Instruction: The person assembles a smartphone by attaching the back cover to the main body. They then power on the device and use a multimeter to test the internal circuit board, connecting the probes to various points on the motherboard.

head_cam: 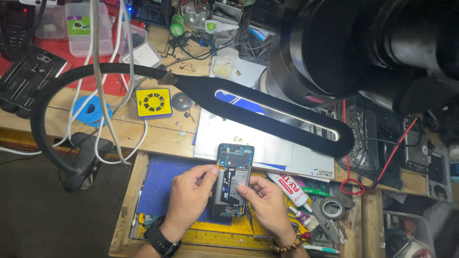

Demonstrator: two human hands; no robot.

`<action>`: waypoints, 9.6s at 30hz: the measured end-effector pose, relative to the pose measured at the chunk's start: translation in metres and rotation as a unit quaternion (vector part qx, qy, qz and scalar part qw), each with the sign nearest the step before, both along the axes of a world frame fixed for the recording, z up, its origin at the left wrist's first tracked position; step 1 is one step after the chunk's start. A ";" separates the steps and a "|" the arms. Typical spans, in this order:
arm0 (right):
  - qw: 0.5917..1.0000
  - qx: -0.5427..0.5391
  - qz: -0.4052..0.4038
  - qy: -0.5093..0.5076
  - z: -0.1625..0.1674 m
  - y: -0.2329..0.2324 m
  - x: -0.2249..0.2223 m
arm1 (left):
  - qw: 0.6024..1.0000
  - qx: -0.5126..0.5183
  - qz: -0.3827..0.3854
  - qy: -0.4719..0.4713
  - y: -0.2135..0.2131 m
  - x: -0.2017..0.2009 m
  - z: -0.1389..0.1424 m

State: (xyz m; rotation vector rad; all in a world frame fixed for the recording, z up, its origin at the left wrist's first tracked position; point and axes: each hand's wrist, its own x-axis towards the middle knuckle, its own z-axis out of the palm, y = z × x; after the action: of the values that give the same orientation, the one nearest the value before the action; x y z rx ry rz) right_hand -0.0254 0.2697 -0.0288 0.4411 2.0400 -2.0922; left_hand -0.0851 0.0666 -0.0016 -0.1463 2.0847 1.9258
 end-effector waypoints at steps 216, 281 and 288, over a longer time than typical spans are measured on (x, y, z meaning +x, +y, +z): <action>0.864 0.411 0.038 0.289 0.041 0.037 0.068 | 0.997 0.049 -0.050 0.009 -0.033 0.007 -0.048; 0.741 -0.638 -0.129 0.164 0.152 0.062 0.032 | 0.931 -0.236 0.029 0.277 -0.028 0.041 -0.018; 0.700 -0.675 -0.123 0.197 0.155 0.063 0.021 | 0.883 0.090 -0.342 0.307 0.025 0.077 -0.018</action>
State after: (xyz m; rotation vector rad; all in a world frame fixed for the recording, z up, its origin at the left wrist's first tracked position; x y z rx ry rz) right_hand -0.0040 0.3324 0.1262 -0.0440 0.0175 -3.2552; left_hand -0.0082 0.0914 -0.0193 1.2183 1.8563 1.7939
